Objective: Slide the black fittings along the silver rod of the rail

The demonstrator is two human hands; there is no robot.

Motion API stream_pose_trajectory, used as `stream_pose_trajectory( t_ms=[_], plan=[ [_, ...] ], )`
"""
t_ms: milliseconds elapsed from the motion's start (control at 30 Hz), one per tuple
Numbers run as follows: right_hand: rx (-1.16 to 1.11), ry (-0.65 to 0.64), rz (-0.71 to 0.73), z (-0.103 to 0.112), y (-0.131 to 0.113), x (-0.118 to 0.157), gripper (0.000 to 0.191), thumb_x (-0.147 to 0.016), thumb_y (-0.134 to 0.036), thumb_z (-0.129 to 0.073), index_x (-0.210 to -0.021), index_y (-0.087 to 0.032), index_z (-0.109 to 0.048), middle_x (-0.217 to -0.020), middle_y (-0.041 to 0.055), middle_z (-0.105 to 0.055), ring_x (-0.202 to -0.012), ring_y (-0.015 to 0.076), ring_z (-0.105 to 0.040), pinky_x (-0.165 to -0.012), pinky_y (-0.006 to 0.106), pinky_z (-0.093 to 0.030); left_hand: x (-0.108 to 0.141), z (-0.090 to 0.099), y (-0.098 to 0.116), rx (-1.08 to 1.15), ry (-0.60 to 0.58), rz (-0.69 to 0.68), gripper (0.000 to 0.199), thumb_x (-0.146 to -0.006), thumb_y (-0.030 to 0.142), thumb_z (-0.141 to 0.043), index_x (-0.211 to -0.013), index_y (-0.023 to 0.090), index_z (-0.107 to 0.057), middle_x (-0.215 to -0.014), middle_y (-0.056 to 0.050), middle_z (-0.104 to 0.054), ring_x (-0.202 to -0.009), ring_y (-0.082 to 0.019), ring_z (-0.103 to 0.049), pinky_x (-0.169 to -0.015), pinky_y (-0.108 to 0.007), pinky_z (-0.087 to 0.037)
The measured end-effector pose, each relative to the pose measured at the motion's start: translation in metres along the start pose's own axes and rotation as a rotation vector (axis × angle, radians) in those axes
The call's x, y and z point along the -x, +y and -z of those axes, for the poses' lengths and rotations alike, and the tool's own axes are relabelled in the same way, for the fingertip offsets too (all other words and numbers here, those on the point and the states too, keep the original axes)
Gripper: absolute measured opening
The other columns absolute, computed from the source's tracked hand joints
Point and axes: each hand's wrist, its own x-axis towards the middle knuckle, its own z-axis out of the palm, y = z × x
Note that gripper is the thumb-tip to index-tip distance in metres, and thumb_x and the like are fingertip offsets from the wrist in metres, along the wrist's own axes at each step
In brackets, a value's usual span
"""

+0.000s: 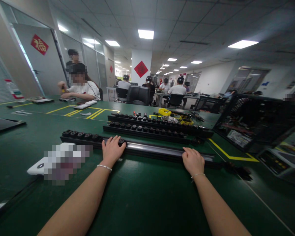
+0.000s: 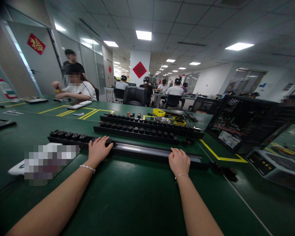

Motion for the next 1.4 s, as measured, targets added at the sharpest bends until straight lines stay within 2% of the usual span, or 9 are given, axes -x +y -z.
stream_pose_trajectory(
  t_ms=[333, 1000, 1400],
  plan=[
    [-0.011, -0.036, 0.002, 0.0018, 0.0003, -0.0002, 0.048, -0.086, -0.028, -0.027, -0.123, -0.023, -0.057, -0.128, 0.0009, -0.055, -0.121, 0.0222, -0.041, -0.099, 0.042, -0.032, 0.0005, 0.0012, 0.0005, -0.012, -0.015, -0.019, 0.053, -0.082, 0.051, -0.036, -0.125, 0.025, -0.052, -0.137, -0.003, -0.048, -0.129, -0.028, -0.035, -0.107, -0.056, -0.016],
    [-0.001, 0.024, 0.010, -0.0027, 0.0014, 0.0001, 0.045, -0.085, -0.026, -0.030, -0.118, -0.025, -0.060, -0.124, 0.0000, -0.058, -0.119, 0.0211, -0.044, -0.098, 0.039, -0.033, 0.0019, 0.0004, 0.0009, -0.036, 0.002, -0.066, 0.050, -0.083, 0.052, -0.035, -0.122, 0.027, -0.054, -0.135, -0.004, -0.050, -0.128, -0.028, -0.036, -0.106, -0.058, -0.016],
    [0.009, -0.051, 0.000, 0.0001, 0.0017, -0.0016, 0.049, -0.087, -0.030, -0.024, -0.122, -0.024, -0.057, -0.129, 0.0001, -0.055, -0.122, 0.0209, -0.040, -0.099, 0.041, -0.031, 0.0017, -0.0001, 0.0004, -0.045, -0.024, -0.067, 0.051, -0.083, 0.056, -0.033, -0.124, 0.031, -0.052, -0.137, -0.004, -0.048, -0.129, -0.029, -0.034, -0.106, -0.059, -0.013]
  ],
)
